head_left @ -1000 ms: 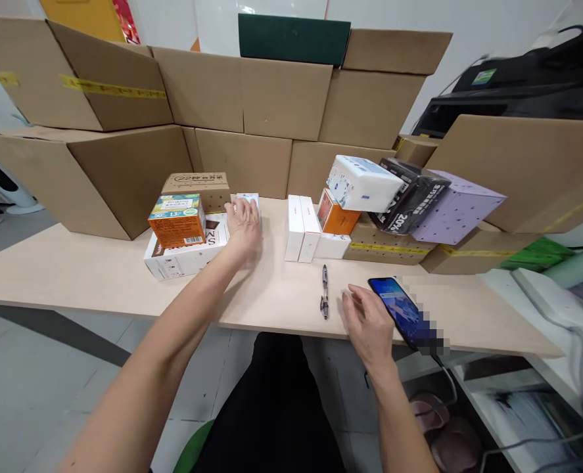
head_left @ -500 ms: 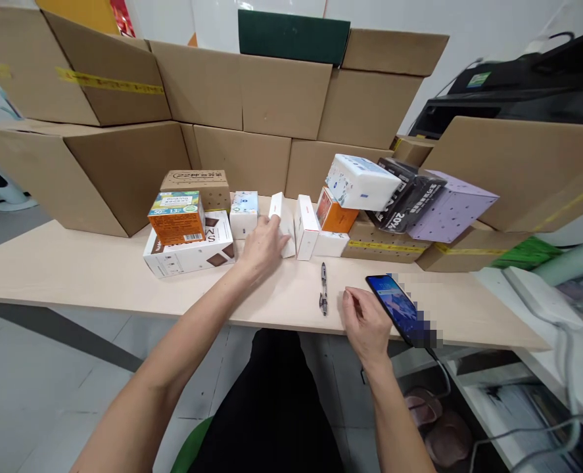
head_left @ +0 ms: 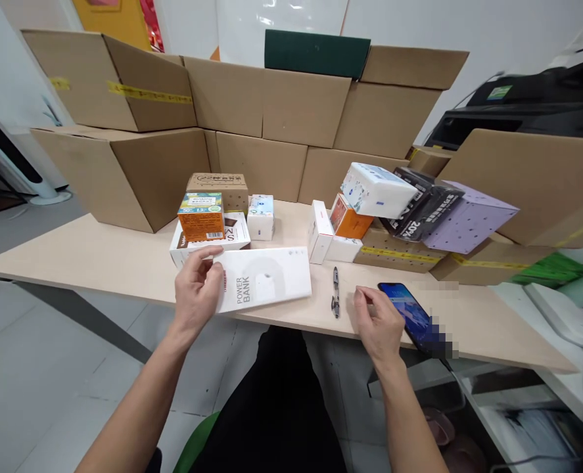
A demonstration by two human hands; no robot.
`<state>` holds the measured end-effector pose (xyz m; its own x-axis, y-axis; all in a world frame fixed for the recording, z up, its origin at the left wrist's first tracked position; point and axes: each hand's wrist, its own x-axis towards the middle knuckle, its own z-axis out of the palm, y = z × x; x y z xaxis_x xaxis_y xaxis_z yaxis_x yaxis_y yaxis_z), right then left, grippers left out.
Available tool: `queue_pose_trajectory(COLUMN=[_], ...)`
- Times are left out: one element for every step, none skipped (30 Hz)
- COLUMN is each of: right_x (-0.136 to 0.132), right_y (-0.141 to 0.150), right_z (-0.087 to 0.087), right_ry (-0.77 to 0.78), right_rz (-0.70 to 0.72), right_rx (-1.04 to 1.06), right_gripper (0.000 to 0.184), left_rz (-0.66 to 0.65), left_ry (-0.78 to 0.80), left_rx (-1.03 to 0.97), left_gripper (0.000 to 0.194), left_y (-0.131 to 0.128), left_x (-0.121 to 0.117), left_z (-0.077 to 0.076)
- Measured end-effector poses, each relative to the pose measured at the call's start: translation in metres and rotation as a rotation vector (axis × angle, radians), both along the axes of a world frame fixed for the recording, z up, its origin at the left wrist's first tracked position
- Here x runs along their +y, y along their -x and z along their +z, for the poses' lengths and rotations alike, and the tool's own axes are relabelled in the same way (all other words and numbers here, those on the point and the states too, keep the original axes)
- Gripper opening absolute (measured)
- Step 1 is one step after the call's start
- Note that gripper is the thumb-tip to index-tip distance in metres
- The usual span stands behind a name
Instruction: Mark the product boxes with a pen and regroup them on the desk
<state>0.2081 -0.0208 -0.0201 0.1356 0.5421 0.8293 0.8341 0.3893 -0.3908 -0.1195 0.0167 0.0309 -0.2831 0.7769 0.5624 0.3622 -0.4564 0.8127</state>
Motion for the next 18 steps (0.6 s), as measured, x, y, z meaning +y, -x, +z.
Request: queue_pose_trajectory(right_x=[0.002,0.005,0.007,0.009,0.012,0.013,0.014,0.014,0.013,0.012,0.011,0.01,0.01,0.009,0.01,0.01,0.011,0.011], right_y=[0.003,0.007,0.01,0.014,0.016,0.018,0.019,0.02,0.019,0.018,0.017,0.017,0.016,0.016,0.016,0.016,0.016,0.016], right_z=[0.004,0.007,0.011,0.013,0.015,0.016,0.016,0.015,0.013,0.011,0.009,0.006,0.004,0.002,0.0,-0.001,-0.002,-0.002], right_ry=[0.014,0.034,0.061,0.091,0.121,0.148,0.174,0.199,0.226,0.256,0.289,0.325,0.361,0.392,0.419,0.44,0.458,0.471], right_rz=[0.025,0.059,0.102,0.148,0.19,0.222,0.239,0.241,0.235,0.224,0.215,0.211,0.213,0.218,0.225,0.23,0.233,0.231], right_rx=[0.024,0.046,0.064,0.072,0.071,0.066,0.062,0.06,0.061,0.063,0.065,0.062,0.058,0.053,0.052,0.055,0.061,0.07], right_gripper=[0.015,0.016,0.018,0.019,0.021,0.023,0.026,0.027,0.028,0.03,0.032,0.035,0.04,0.046,0.05,0.054,0.056,0.057], left_rz=[-0.026,-0.057,-0.087,-0.113,-0.132,-0.143,-0.152,-0.159,-0.168,-0.179,-0.194,-0.21,-0.225,-0.242,-0.258,-0.274,-0.29,-0.304], left_ry=[0.008,0.012,0.011,0.002,-0.01,-0.022,-0.031,-0.037,-0.038,-0.033,-0.021,-0.007,0.006,0.014,0.016,0.013,0.01,0.01], left_rx=[-0.066,-0.115,-0.149,-0.17,-0.18,-0.184,-0.184,-0.182,-0.181,-0.185,-0.198,-0.22,-0.248,-0.276,-0.301,-0.319,-0.33,-0.337], left_gripper=[0.025,0.025,0.025,0.025,0.025,0.025,0.026,0.026,0.027,0.028,0.029,0.029,0.03,0.03,0.03,0.03,0.031,0.031], left_y=[0.0,-0.003,-0.007,-0.012,-0.018,-0.024,-0.029,-0.033,-0.037,-0.039,-0.041,-0.042,-0.042,-0.042,-0.041,-0.041,-0.041,-0.041], left_x=[0.001,0.004,0.007,0.011,0.014,0.017,0.02,0.022,0.024,0.025,0.026,0.026,0.027,0.027,0.027,0.028,0.028,0.029], left_z=[-0.001,-0.002,-0.003,-0.004,-0.004,-0.005,-0.007,-0.008,-0.01,-0.012,-0.015,-0.017,-0.019,-0.02,-0.021,-0.022,-0.022,-0.023])
